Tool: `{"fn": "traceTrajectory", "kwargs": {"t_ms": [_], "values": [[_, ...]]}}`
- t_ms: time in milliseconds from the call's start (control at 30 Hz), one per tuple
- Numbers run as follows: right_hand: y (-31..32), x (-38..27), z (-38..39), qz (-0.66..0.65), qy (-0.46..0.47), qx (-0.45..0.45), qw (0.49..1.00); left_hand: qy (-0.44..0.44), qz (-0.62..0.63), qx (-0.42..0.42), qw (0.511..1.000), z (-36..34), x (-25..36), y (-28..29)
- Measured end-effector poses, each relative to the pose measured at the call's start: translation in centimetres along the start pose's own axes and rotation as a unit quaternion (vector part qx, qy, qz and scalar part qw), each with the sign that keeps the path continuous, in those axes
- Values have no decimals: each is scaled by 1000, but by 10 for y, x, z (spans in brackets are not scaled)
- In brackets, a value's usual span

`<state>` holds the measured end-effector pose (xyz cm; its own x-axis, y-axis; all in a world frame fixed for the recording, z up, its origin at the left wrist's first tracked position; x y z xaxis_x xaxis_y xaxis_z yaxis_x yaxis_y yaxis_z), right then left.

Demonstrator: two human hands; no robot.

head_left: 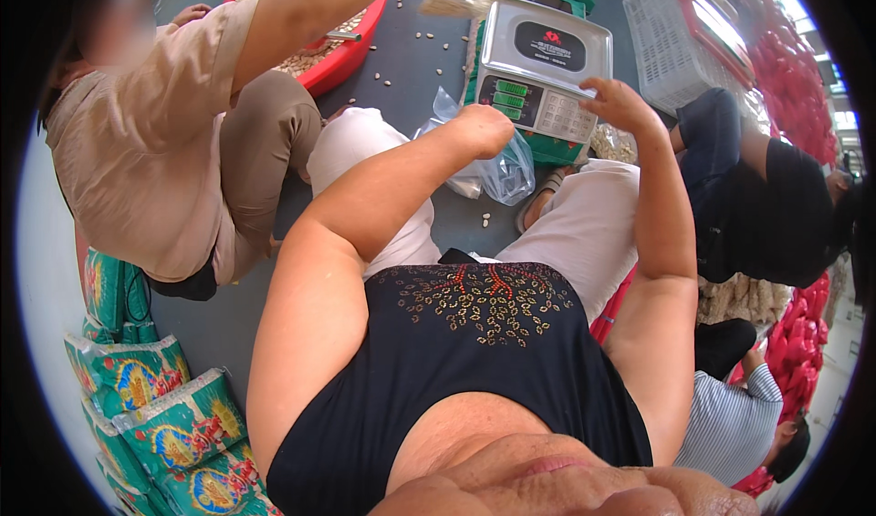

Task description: The person scoops peanuts from a large red basin into a plastic bag, weighs the bag on a digital scale, and then transfers the peanuts into another bag. This process is repeated multiple times.

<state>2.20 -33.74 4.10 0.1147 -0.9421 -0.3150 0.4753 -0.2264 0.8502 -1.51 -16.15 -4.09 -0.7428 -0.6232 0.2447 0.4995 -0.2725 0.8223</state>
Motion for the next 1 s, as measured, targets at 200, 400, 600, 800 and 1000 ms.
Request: {"fn": "traceTrajectory", "kwargs": {"t_ms": [200, 400, 600, 800, 1000], "values": [[17, 11, -32, -12, -5, 19, 1000, -2, -3, 9, 1000, -9, 1, -1], [3, 31, -56, -65, 9, 42, 997, -9, -16, -3, 1000, -14, 0, -5], [-27, 100, -74, -83, -80, 13, 993, -8, -14, -37, 999, -6, 6, -1], [-36, 136, -84, 56, -246, 28, 967, -3, -12, -65, 998, -5, 10, 2], [-43, 101, -81, 12, -302, -18, 953, -2, -17, -76, 997, -10, 9, -5]]}}
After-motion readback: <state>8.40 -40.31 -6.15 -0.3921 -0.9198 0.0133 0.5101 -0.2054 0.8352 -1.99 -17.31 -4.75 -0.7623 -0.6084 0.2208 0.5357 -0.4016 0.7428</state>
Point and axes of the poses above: each hand's wrist, its own z-axis away from the middle knuckle, its own y-axis out of the back of the hand, x = y × z, the point moved 9 cm from there along -z, towards the middle knuckle, and after that the axes turned 11 degrees about -x, right-handed, at the moved point
